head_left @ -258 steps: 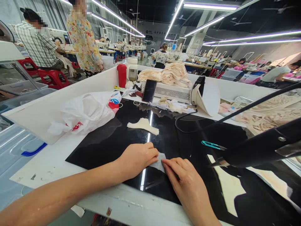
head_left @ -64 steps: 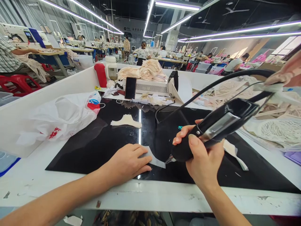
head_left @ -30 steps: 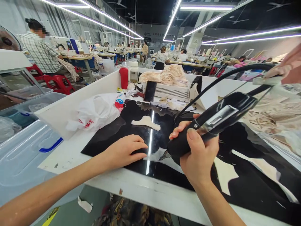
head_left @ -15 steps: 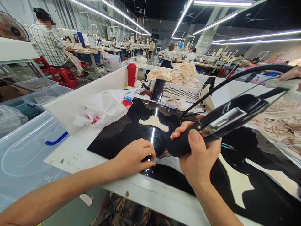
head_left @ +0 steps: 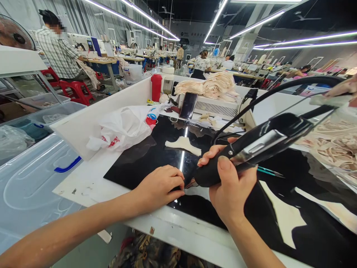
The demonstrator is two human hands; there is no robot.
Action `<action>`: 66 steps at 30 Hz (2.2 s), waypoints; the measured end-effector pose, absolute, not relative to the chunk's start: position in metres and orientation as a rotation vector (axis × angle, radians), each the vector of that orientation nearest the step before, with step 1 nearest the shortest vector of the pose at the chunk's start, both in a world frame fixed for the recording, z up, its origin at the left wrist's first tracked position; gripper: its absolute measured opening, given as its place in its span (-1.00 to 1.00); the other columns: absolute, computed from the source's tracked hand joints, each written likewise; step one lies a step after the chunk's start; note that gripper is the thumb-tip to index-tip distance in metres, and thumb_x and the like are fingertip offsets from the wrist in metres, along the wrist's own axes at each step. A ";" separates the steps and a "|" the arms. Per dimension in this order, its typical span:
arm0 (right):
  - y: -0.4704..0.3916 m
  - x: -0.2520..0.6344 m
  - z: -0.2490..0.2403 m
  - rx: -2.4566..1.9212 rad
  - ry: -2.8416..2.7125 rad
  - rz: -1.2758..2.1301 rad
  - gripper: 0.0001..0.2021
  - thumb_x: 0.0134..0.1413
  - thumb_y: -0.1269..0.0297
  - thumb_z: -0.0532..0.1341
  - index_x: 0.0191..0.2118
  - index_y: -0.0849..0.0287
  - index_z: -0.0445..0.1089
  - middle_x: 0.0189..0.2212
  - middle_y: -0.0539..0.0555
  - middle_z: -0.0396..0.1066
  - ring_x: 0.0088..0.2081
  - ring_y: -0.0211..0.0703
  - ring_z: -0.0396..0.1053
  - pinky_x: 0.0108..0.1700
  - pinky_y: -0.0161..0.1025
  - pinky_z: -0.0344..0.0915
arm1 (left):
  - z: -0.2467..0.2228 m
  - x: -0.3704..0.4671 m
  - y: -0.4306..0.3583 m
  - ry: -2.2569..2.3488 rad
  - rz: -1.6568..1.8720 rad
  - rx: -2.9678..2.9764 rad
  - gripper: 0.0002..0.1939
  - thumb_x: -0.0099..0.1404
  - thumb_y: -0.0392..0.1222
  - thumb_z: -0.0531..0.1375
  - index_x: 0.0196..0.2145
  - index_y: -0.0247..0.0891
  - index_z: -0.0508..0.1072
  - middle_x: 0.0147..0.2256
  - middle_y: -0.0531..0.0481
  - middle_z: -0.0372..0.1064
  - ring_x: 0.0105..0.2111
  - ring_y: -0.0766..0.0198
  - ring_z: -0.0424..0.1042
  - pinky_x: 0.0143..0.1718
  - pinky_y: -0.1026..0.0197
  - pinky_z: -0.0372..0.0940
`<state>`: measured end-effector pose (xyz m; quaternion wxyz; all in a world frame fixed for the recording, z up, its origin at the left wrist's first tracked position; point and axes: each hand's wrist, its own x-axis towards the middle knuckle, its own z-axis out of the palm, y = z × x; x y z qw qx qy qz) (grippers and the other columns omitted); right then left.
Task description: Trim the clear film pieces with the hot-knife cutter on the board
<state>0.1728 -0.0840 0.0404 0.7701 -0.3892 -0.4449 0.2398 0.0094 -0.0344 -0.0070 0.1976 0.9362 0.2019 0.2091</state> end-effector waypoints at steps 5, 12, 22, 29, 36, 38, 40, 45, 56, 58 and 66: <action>-0.085 0.173 0.038 -0.838 -0.949 0.528 -0.58 0.10 0.15 0.40 0.02 0.01 0.27 -0.37 -0.10 0.40 -0.44 -0.24 0.40 -0.30 -0.15 0.39 | -0.010 0.006 -0.035 0.512 0.594 2.782 -0.89 0.46 -0.19 0.21 -0.19 -0.23 0.53 -0.06 -0.02 0.50 -0.08 0.21 0.49 -0.03 0.12 0.35; -0.086 0.172 0.039 -0.840 -0.948 0.521 -0.58 0.11 0.15 0.39 0.03 0.01 0.27 -0.37 -0.10 0.40 -0.45 -0.23 0.41 -0.32 -0.15 0.40 | -0.011 -0.001 -0.037 0.452 0.630 2.911 -0.85 0.48 -0.20 0.17 -0.15 -0.24 0.55 -0.03 -0.06 0.51 -0.06 0.16 0.51 -0.02 0.08 0.40; -0.085 0.172 0.039 -0.819 -0.942 0.501 -0.59 0.08 0.15 0.41 -0.01 0.03 0.29 -0.40 -0.10 0.42 -0.48 -0.24 0.40 -0.32 -0.15 0.39 | -0.016 -0.011 -0.044 0.384 0.818 3.034 -0.81 0.48 -0.21 0.17 -0.04 -0.21 0.54 -0.08 -0.09 0.54 -0.07 0.16 0.51 -0.01 0.06 0.43; -0.084 0.167 0.041 -0.789 -0.911 0.548 -0.57 0.05 0.16 0.43 -0.01 0.04 0.29 -0.40 -0.10 0.43 -0.47 -0.24 0.39 -0.33 -0.15 0.40 | -0.017 -0.012 -0.046 0.358 0.860 3.173 -0.82 0.51 -0.21 0.13 -0.04 -0.20 0.52 -0.10 -0.04 0.55 -0.07 0.18 0.51 0.00 0.07 0.41; -0.084 0.165 0.042 -0.785 -0.929 0.539 -0.61 0.07 0.19 0.41 -0.03 0.06 0.29 -0.43 -0.11 0.42 -0.49 -0.24 0.40 -0.34 -0.16 0.42 | -0.017 -0.012 -0.046 0.327 0.873 3.234 -0.82 0.51 -0.21 0.14 -0.03 -0.23 0.51 -0.09 -0.06 0.54 -0.07 0.16 0.51 0.03 0.03 0.39; -0.084 0.165 0.042 -0.784 -0.934 0.529 -0.63 0.09 0.21 0.40 -0.04 0.06 0.28 -0.43 -0.11 0.43 -0.49 -0.24 0.40 -0.34 -0.16 0.42 | -0.017 -0.013 -0.046 0.316 0.887 3.236 -0.82 0.51 -0.19 0.14 -0.03 -0.24 0.51 -0.09 -0.07 0.54 -0.06 0.17 0.51 0.05 0.03 0.39; -0.084 0.165 0.042 -0.782 -0.936 0.522 -0.64 0.10 0.23 0.39 -0.04 0.06 0.28 -0.43 -0.11 0.43 -0.49 -0.25 0.40 -0.35 -0.17 0.42 | -0.018 -0.014 -0.046 0.304 0.894 3.234 -0.81 0.51 -0.18 0.14 -0.04 -0.24 0.51 -0.08 -0.07 0.55 -0.06 0.17 0.51 0.06 0.04 0.39; -0.083 0.164 0.040 -0.767 -0.928 0.532 -0.63 0.10 0.23 0.39 -0.04 0.06 0.28 -0.42 -0.11 0.43 -0.49 -0.26 0.40 -0.33 -0.18 0.43 | -0.019 -0.015 -0.047 0.282 0.902 3.214 -0.82 0.51 -0.17 0.14 -0.05 -0.24 0.50 -0.09 -0.06 0.55 -0.08 0.19 0.51 0.07 0.03 0.39; -0.084 0.165 0.047 -0.758 -0.871 0.532 -0.59 0.00 0.20 0.43 -0.06 0.06 0.31 -0.46 -0.11 0.44 -0.52 -0.25 0.38 -0.41 -0.21 0.41 | -0.020 -0.014 -0.044 0.288 0.940 3.115 -0.83 0.50 -0.16 0.15 -0.11 -0.23 0.52 -0.14 -0.04 0.57 -0.09 0.21 0.52 0.05 0.09 0.39; -0.085 0.165 0.047 -0.762 -0.877 0.541 -0.59 0.00 0.19 0.42 -0.06 0.06 0.32 -0.45 -0.11 0.44 -0.52 -0.25 0.38 -0.40 -0.21 0.41 | -0.019 -0.015 -0.042 0.286 0.955 3.078 -0.81 0.51 -0.15 0.14 -0.12 -0.26 0.52 -0.15 -0.05 0.57 -0.10 0.23 0.52 0.04 0.11 0.38; -0.087 0.164 0.042 -0.777 -0.933 0.534 -0.65 0.09 0.23 0.37 -0.04 0.04 0.30 -0.42 -0.10 0.43 -0.49 -0.22 0.41 -0.35 -0.14 0.42 | -0.012 -0.013 -0.039 0.343 0.840 2.994 -0.79 0.53 -0.21 0.10 -0.08 -0.30 0.52 -0.14 -0.07 0.57 -0.10 0.25 0.54 0.07 0.10 0.38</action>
